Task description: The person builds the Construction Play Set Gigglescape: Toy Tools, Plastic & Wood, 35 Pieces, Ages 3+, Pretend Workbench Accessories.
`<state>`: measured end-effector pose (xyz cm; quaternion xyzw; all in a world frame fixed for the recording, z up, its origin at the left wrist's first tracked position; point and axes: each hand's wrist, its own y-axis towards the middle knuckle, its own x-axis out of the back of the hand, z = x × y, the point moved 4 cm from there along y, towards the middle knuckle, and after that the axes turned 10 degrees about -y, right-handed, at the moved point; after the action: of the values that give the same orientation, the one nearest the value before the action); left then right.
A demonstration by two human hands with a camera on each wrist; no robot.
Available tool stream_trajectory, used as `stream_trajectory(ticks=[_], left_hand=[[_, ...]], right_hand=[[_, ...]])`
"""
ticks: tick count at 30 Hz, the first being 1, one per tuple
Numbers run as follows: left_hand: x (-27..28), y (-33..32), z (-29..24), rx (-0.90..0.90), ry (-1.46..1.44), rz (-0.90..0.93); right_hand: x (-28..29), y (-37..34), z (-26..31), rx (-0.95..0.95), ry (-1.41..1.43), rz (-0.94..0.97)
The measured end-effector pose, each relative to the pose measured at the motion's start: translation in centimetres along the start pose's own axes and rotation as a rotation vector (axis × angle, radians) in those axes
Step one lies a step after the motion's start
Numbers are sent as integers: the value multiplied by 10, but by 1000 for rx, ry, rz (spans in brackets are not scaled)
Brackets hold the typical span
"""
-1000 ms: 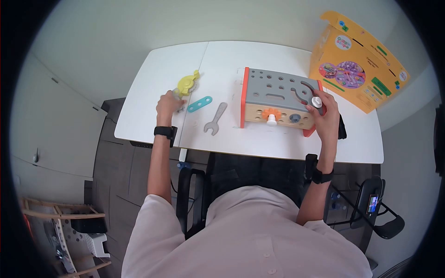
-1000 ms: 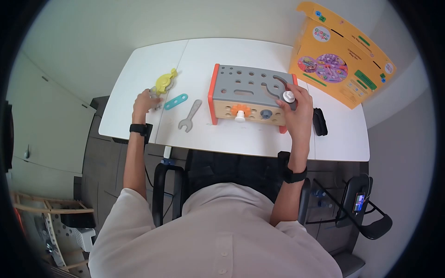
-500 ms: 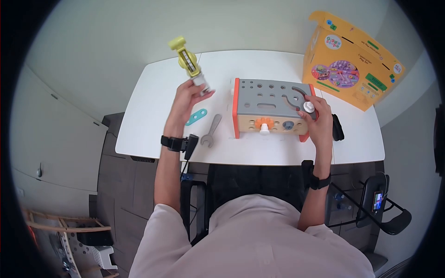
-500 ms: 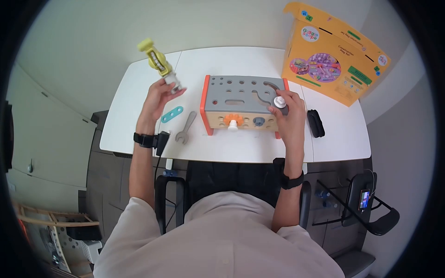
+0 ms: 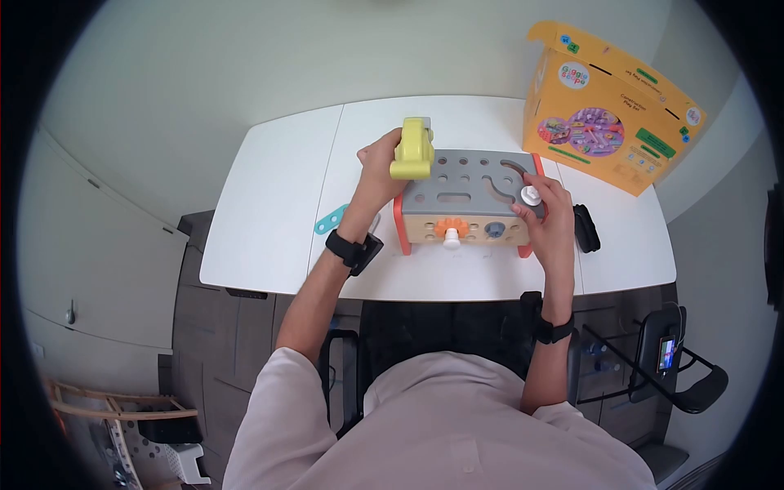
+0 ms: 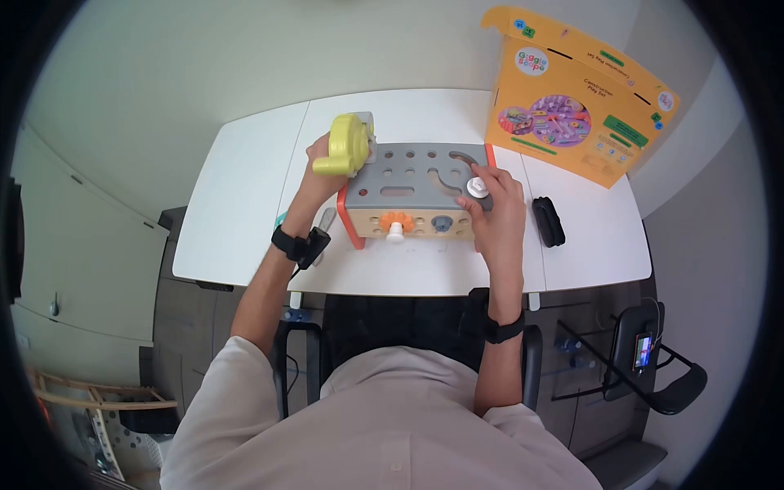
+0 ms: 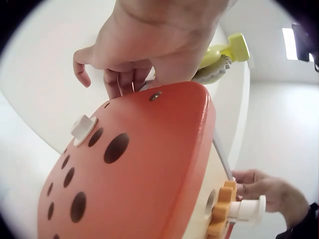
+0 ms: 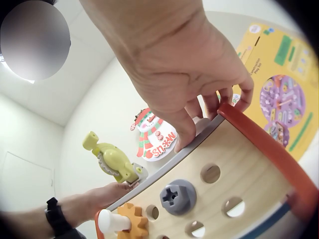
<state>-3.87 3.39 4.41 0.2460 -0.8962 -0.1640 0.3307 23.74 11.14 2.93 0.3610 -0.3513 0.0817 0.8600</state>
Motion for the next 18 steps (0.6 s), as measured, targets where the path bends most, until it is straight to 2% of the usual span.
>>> stream_trajectory(ticks=[4, 6, 8, 10, 13, 18], left_hand=[[-7, 1, 32, 33, -26, -5], [-10, 1, 47, -45, -142, -45], [-7, 1, 38, -69, -99, -71], [-8, -4, 35, -81, -54, -100], [-9, -2, 40, 10, -194, -132], [-4, -2, 21, 20, -124, -164]], right_hand=[[0, 0, 2, 5, -6, -24], [-2, -1, 1, 7, -31, -9], [-4, 1, 0, 18, -53, 6], [-6, 1, -1, 63, 2, -81], [-11, 6, -5, 33, -4, -46], [-11, 11, -3, 6, 32, -32]])
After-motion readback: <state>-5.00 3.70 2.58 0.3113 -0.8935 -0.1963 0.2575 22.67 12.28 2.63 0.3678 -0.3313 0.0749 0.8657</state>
